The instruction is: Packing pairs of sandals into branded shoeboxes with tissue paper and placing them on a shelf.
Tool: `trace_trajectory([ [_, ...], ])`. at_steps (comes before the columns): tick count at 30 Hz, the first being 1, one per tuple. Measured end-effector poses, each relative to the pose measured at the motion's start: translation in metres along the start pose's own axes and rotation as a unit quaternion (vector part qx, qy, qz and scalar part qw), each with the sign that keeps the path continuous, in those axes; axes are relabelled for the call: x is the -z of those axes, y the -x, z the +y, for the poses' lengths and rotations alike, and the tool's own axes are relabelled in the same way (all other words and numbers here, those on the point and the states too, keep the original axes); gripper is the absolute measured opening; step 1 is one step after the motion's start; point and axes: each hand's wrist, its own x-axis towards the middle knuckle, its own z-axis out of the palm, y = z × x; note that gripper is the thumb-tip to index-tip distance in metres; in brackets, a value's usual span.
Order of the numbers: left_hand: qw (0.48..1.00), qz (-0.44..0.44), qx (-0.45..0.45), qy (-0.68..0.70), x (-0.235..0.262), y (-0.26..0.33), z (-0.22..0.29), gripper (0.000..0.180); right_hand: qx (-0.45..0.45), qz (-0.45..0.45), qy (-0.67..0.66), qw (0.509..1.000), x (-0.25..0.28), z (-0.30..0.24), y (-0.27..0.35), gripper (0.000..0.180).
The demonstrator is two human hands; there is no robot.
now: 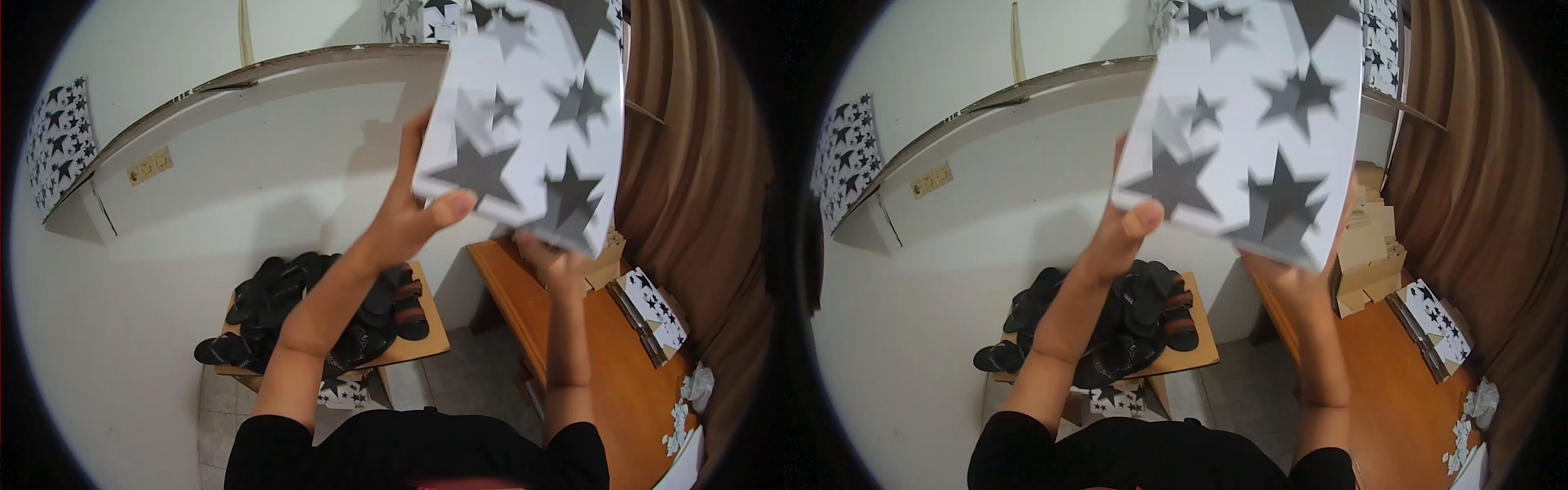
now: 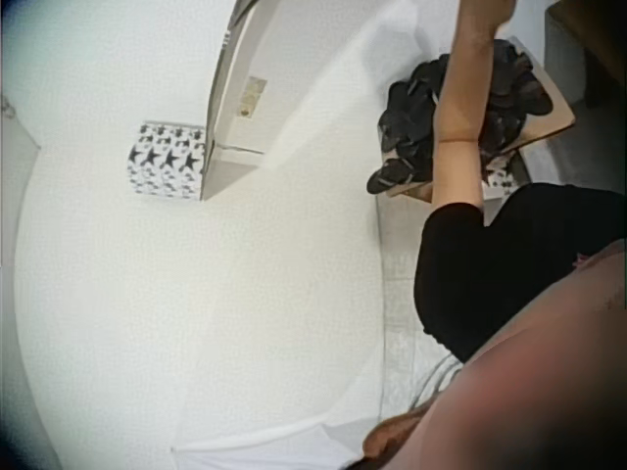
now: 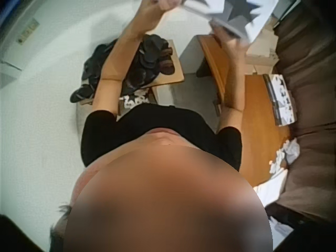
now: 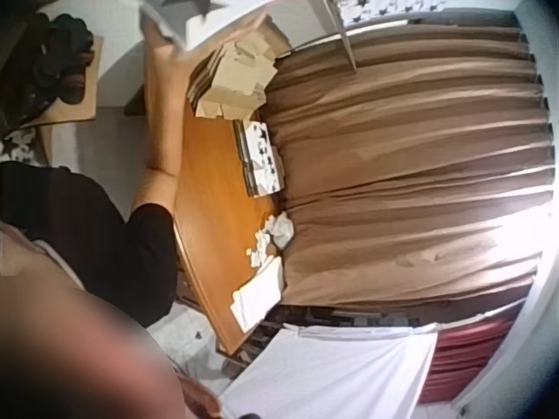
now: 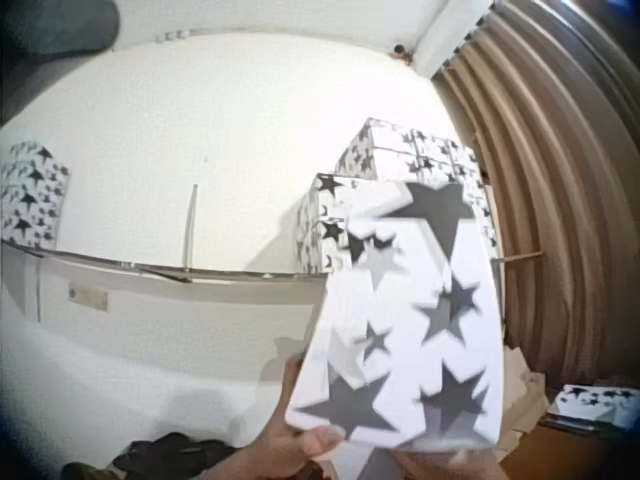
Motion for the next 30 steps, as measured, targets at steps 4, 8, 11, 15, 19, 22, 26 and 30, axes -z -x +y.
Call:
trace_trajectory([
  [4,0.992,-0.028,-0.025,-0.124,0.043,-0.053,0.017,0.103,0.018,-0.02,-0.078,0.997,-0.015,-0.065,-0.077,0.045],
  [8,0.917,-0.058,-0.161,-0.36,0.065,-0.115,0.05,0.048,0.274,0.05,-0.119,0.953,-0.024,-0.086,-0.161,0.022],
  [11,0.954,-0.082,-0.159,-0.239,0.07,-0.164,0.06,0.081,0.291,0.018,0.215,0.932,0.007,-0.034,-0.262,0.03],
  [15,0.948,-0.014,-0.227,-0.222,0.095,-0.205,0.062,0.087,0.214,0.004,-0.053,0.975,-0.032,-0.083,-0.28,0.065],
  [19,0.94,0.046,-0.221,-0.255,0.1,-0.248,0.075,0.1,0.288,0.093,0.042,0.952,-0.032,-0.086,-0.325,0.065],
  [22,0.958,0.041,-0.187,-0.215,0.106,-0.274,0.074,0.102,0.269,0.107,0.065,0.955,-0.036,-0.079,-0.354,0.066],
  [26,0.942,0.08,-0.098,-0.31,0.115,-0.303,0.075,0.085,0.255,0.126,0.115,0.952,-0.037,-0.07,-0.385,0.07],
  [30,0.929,0.063,-0.029,-0.364,0.119,-0.325,0.071,0.047,0.207,0.092,0.101,0.969,-0.039,-0.05,-0.416,0.078],
])
